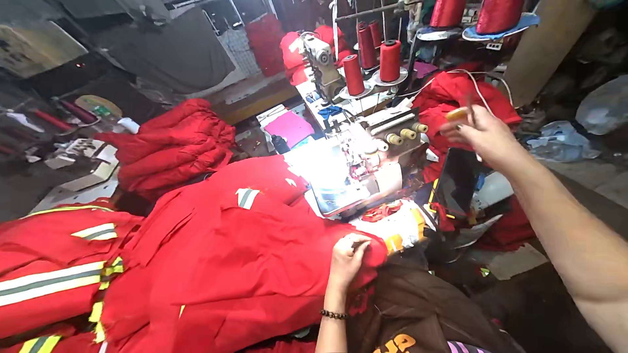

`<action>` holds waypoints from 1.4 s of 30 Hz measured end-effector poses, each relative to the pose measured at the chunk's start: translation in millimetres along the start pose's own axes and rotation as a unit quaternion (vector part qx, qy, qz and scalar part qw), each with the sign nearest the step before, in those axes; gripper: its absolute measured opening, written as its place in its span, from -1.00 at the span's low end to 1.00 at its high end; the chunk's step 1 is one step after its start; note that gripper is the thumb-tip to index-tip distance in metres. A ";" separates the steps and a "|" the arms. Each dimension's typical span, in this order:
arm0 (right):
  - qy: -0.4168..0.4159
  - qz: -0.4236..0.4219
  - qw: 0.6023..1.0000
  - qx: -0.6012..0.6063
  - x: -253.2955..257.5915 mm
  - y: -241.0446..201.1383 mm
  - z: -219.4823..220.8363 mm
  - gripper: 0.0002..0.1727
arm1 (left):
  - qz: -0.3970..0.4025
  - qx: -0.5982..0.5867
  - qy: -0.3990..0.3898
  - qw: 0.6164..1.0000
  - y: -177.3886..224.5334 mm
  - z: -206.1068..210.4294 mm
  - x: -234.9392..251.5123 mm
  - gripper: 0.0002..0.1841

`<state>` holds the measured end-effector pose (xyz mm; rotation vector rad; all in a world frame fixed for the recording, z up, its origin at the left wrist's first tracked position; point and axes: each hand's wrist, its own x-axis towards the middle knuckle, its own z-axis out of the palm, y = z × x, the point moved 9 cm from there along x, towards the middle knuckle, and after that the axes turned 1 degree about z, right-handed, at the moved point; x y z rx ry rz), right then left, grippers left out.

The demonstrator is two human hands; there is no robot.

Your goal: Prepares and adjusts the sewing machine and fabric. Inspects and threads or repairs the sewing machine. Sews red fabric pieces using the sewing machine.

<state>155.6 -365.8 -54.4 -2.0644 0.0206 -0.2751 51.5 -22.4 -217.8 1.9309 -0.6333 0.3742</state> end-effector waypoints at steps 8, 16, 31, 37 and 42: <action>-0.160 -0.004 0.956 -0.245 130.4 65.1 79.6 -0.54 | -0.011 0.074 0.026 0.997 3.4 1.2 -3.7 -0.89; -0.198 -0.044 0.911 -0.360 118.4 56.6 78.4 -0.65 | -0.033 0.063 0.022 0.997 0.2 2.2 -3.7 -0.87; -0.243 -0.031 0.894 -0.375 118.4 42.8 86.7 -0.69 | -0.039 0.081 0.017 0.996 0.2 4.1 -2.6 -0.86; -0.230 -0.023 0.875 -0.426 89.9 31.1 74.5 -0.71 | -0.030 0.089 0.019 0.995 1.7 4.1 -2.0 -0.86; -0.209 -0.045 0.879 -0.427 114.5 41.2 72.6 -0.69 | -0.022 0.097 0.019 0.995 0.5 5.8 -1.7 -0.86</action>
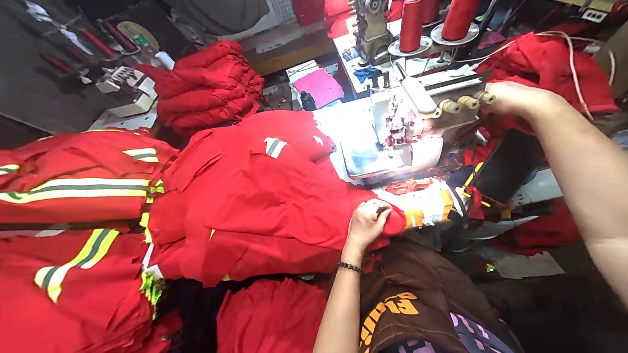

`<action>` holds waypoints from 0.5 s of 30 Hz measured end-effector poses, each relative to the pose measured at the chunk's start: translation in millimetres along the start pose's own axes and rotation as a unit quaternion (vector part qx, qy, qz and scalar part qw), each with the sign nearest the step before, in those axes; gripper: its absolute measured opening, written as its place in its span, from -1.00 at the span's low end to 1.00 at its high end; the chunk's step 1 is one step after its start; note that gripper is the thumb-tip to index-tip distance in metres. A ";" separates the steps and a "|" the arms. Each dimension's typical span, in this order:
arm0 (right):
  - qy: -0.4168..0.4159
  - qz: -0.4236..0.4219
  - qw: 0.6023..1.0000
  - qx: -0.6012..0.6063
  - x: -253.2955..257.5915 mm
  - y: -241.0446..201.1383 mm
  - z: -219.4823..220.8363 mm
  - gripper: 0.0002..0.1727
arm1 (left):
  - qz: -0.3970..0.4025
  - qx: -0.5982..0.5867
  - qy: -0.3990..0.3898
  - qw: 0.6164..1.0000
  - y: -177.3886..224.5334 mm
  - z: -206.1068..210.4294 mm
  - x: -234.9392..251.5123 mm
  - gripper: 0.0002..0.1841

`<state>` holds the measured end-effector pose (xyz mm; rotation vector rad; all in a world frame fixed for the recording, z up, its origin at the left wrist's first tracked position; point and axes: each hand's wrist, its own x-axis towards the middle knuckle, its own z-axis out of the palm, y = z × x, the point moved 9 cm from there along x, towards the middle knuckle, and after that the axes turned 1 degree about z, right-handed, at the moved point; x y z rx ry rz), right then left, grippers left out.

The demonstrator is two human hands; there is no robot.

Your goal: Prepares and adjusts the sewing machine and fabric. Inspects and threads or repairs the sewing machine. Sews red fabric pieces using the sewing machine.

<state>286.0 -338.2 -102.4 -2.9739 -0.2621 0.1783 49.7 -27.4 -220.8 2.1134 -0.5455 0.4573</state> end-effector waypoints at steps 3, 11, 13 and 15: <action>0.004 -0.016 0.999 0.048 10.8 -2.6 8.9 -0.71 | -0.006 -0.005 0.004 1.000 -1.6 -0.2 0.1 -0.87; -0.005 0.000 1.000 0.026 6.7 0.8 16.0 -0.77 | -0.018 0.003 0.005 1.000 -2.0 -0.4 0.3 -0.87; -0.008 -0.002 1.000 0.026 1.9 -1.8 16.9 -0.77 | -0.017 0.006 0.007 1.000 -1.8 -0.3 -0.7 -0.87; -0.004 0.000 0.999 0.040 -2.4 -1.7 16.8 -0.76 | -0.018 0.009 0.008 1.000 -1.7 -0.5 -0.7 -0.87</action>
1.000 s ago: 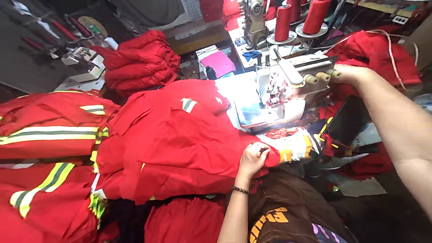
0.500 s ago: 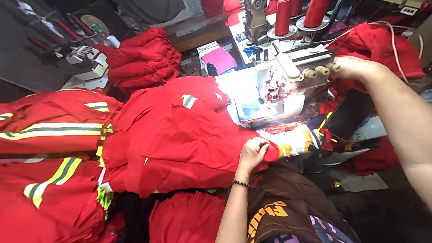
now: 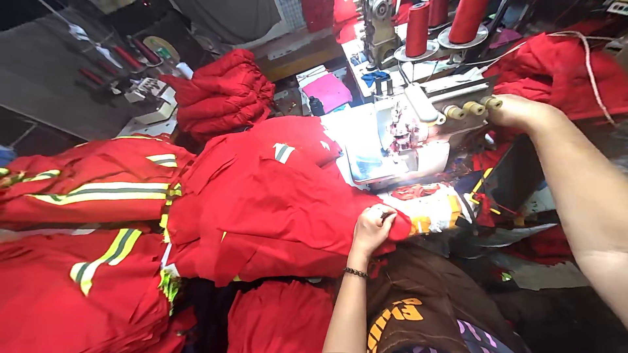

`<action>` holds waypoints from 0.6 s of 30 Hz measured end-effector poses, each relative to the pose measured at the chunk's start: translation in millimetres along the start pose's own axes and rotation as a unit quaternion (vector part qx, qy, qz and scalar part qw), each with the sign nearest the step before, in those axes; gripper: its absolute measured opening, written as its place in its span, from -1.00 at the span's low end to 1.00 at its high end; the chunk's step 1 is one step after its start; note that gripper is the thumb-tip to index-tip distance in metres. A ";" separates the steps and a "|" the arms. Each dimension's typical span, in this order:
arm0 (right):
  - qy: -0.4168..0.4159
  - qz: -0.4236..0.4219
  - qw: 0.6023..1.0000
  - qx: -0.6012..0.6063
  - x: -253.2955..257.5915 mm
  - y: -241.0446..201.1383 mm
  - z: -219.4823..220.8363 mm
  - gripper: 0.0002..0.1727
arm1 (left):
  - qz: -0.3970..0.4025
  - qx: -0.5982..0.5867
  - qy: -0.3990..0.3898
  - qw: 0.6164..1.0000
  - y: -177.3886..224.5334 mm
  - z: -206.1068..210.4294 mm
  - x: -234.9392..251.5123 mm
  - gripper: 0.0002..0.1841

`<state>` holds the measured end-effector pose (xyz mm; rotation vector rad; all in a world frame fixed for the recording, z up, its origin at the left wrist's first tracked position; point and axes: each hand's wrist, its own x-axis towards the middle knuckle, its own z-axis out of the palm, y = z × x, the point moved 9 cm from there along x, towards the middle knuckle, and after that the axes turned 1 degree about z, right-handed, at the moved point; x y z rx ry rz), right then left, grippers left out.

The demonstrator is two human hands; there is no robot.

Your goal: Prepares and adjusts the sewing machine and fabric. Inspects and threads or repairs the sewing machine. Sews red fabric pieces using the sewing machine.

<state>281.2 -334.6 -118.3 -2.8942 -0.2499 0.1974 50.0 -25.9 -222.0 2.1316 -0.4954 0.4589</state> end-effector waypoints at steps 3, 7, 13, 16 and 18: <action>0.025 -0.003 1.000 0.016 0.9 7.2 2.7 -0.75 | 0.001 0.001 0.002 1.000 0.4 -0.3 0.0 -0.88; 0.014 0.023 1.000 -0.001 -12.7 3.2 -0.6 -0.71 | 0.017 0.010 0.007 1.000 3.8 -0.7 0.6 -0.88; 0.012 0.046 0.999 -0.022 -26.5 2.4 -2.4 -0.69 | 0.030 0.020 0.011 0.999 6.2 1.0 -0.9 -0.88; 0.001 0.100 0.995 -0.026 -34.4 -1.3 -2.3 -0.65 | 0.031 0.021 0.012 0.999 6.0 0.0 -1.0 -0.88; -0.015 0.106 0.994 -0.037 -33.5 -0.3 -1.4 -0.65 | 0.040 0.022 0.015 0.999 7.5 0.1 -0.9 -0.88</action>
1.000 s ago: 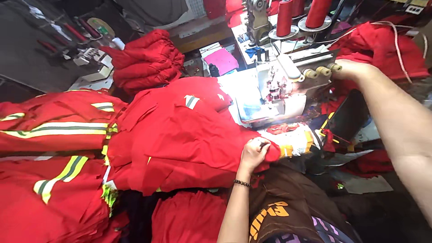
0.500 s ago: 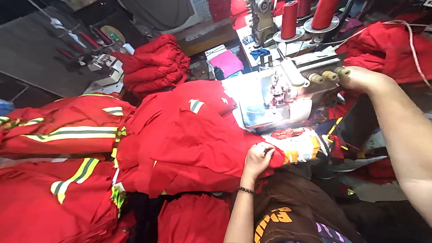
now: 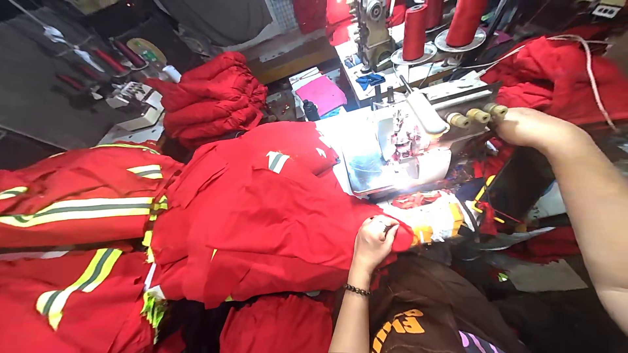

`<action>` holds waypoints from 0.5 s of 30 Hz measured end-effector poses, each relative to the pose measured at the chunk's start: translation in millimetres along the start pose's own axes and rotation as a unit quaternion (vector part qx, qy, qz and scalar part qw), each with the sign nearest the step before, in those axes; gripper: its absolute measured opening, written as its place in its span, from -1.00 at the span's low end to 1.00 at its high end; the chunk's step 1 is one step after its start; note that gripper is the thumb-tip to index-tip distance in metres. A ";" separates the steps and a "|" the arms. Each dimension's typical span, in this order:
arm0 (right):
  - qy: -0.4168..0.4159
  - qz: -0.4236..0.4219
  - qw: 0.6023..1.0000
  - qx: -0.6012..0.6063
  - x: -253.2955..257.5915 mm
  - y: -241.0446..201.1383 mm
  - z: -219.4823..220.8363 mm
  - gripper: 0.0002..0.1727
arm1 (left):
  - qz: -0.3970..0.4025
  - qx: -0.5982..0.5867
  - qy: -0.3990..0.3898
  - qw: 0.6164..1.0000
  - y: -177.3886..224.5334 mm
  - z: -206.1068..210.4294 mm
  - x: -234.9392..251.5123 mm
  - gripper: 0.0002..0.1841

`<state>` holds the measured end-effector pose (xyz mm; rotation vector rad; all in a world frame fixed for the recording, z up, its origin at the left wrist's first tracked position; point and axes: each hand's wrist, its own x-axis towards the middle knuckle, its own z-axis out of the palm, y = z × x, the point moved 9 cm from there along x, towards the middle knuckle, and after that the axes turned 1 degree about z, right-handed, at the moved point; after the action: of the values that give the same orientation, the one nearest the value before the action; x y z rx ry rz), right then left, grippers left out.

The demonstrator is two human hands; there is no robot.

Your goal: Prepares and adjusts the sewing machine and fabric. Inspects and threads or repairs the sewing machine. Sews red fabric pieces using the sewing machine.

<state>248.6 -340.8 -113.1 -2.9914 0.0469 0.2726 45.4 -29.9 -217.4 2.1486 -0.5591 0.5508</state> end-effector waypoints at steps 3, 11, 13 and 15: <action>0.047 -0.053 0.997 0.011 2.5 9.8 -6.7 -0.67 | 0.007 -0.003 -0.004 1.000 -0.1 1.1 -1.8 -0.87; 0.187 -0.030 0.961 0.199 -174.9 -27.2 -17.1 -0.56 | -0.042 -0.135 -0.011 0.990 -10.6 -3.2 1.8 -0.89; 0.042 -0.130 0.970 0.202 -183.9 -67.2 50.0 -0.56 | -0.107 -0.238 -0.020 0.965 -15.0 -5.5 4.3 -0.84; -0.017 -0.213 0.960 0.179 -186.5 -105.2 102.7 -0.58 | -0.148 -0.288 -0.025 0.946 -17.6 -5.9 4.9 -0.69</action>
<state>51.5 -219.0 -165.2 -2.5518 -0.4919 0.2343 58.2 -16.3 -222.1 1.6439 -0.3564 0.1361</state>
